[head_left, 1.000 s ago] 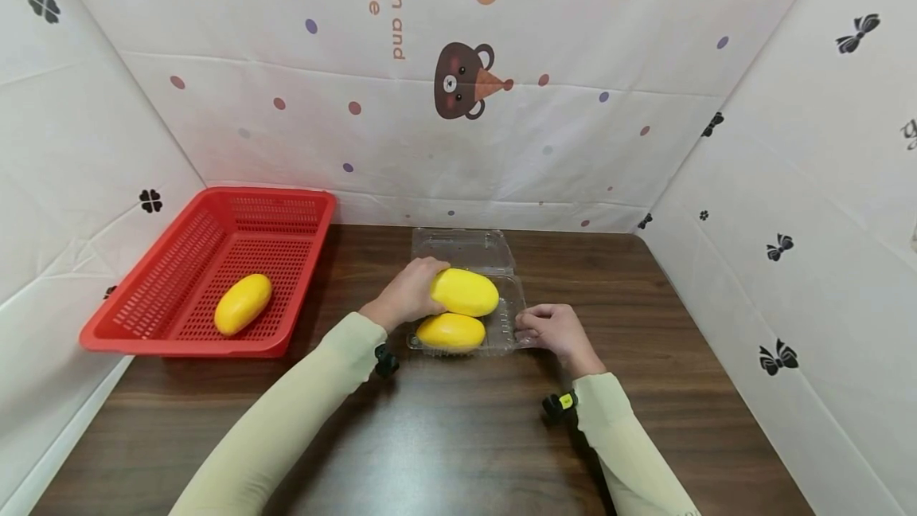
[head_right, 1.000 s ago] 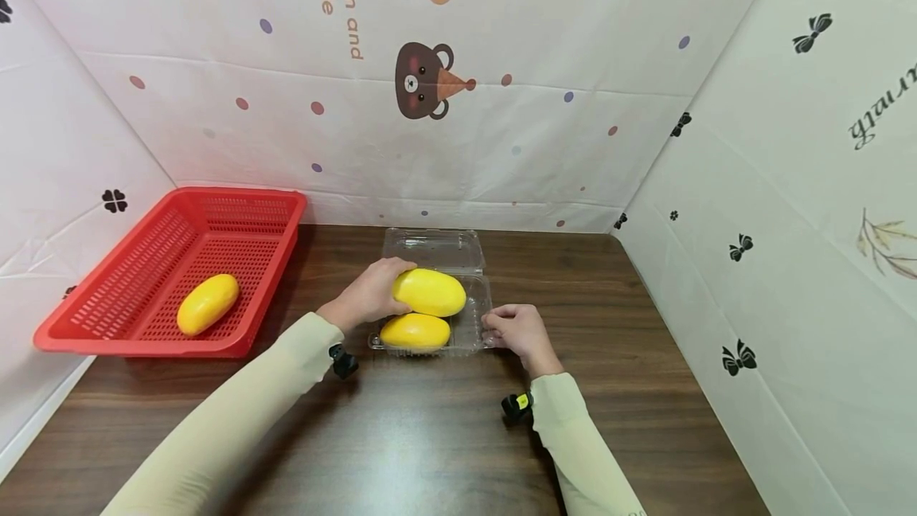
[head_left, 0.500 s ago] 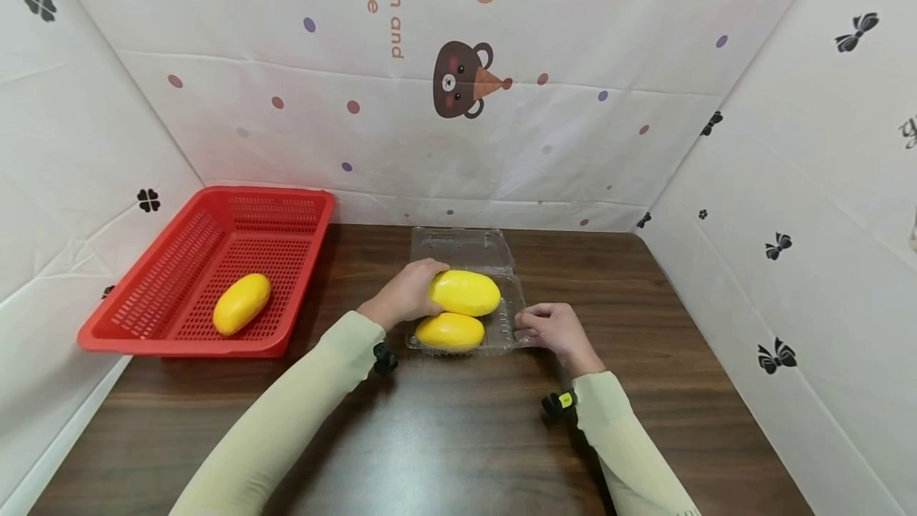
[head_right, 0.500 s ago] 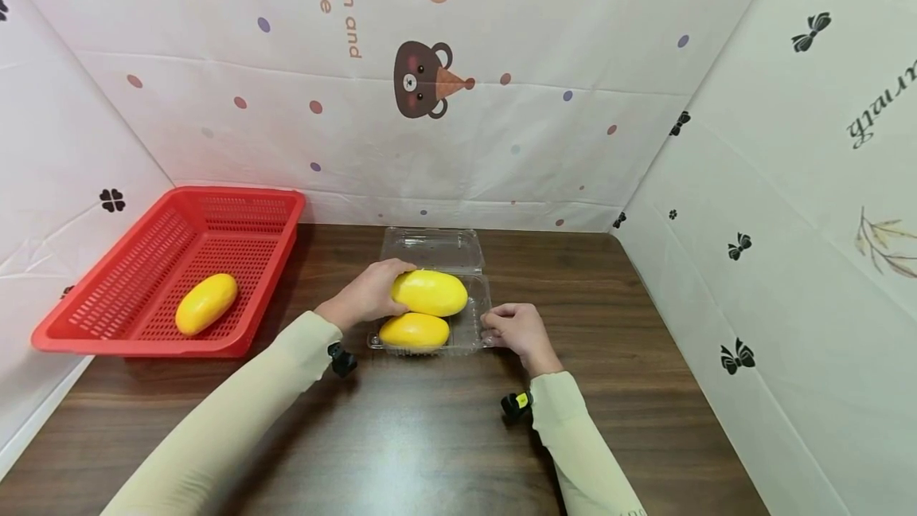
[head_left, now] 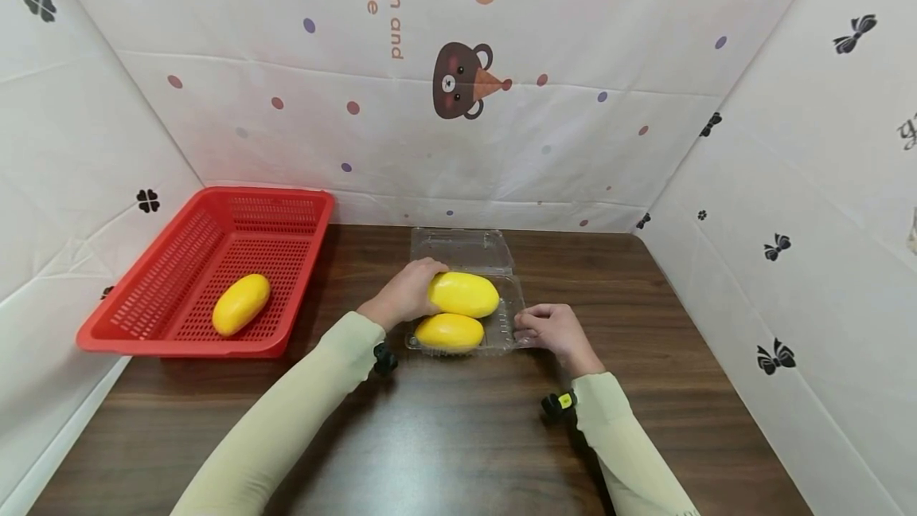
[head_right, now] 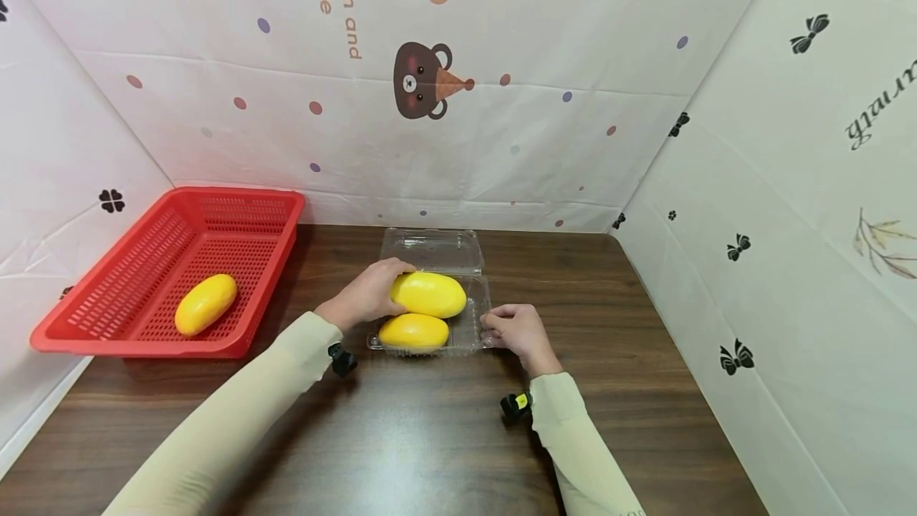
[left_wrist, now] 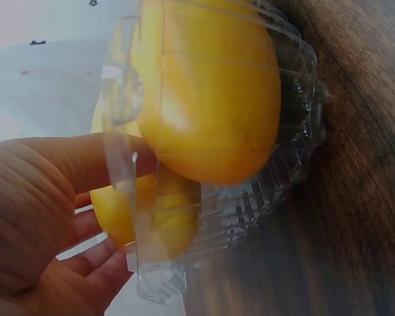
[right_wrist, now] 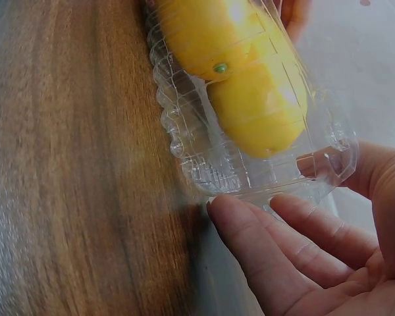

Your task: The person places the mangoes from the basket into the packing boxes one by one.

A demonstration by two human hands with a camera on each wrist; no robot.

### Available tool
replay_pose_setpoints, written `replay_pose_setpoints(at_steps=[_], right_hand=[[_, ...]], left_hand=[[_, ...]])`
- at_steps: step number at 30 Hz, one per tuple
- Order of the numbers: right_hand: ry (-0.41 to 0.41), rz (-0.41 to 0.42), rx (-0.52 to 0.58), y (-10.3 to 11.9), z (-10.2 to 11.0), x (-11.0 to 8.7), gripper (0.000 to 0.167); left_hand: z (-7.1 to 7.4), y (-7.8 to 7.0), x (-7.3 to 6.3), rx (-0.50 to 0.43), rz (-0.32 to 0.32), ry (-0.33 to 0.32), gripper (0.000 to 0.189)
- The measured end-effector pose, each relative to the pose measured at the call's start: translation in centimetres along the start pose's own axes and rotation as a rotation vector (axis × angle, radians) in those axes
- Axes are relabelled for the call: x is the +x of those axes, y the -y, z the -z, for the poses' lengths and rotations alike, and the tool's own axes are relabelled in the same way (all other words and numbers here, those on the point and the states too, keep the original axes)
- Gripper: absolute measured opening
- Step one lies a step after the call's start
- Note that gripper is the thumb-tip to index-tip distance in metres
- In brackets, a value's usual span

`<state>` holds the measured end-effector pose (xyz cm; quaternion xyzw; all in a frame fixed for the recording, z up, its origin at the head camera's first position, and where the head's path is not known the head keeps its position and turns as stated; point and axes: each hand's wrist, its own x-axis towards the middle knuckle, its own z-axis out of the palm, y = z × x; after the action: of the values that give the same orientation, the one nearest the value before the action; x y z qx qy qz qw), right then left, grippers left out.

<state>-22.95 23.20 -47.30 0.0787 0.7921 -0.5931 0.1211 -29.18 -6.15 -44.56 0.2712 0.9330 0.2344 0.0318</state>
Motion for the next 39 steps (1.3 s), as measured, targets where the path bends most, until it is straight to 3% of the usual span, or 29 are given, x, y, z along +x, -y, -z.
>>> replay_pose_setpoints(at_steps=[10, 23, 32, 39], right_hand=[[0.003, 0.006, 0.005, -0.1, 0.0, 0.1, 0.029], [0.001, 0.0, 0.018, -0.1, -0.1, 0.3, 0.03], [-0.02, -0.015, 0.012, -0.2, -0.1, 0.0, 0.026], [-0.011, -0.001, 0.032, -0.2, -0.1, -0.1, 0.029]], left_hand=[[0.3, 0.0, -0.2, -0.032, 0.059, 0.024, 0.059], [0.8, 0.3, -0.5, -0.032, 0.053, 0.032, 0.055], [3.0, 0.3, -1.4, 0.001, 0.07, -0.003, 0.053], [5.6, 0.7, -2.5, -0.022, 0.102, -0.104, 0.046]])
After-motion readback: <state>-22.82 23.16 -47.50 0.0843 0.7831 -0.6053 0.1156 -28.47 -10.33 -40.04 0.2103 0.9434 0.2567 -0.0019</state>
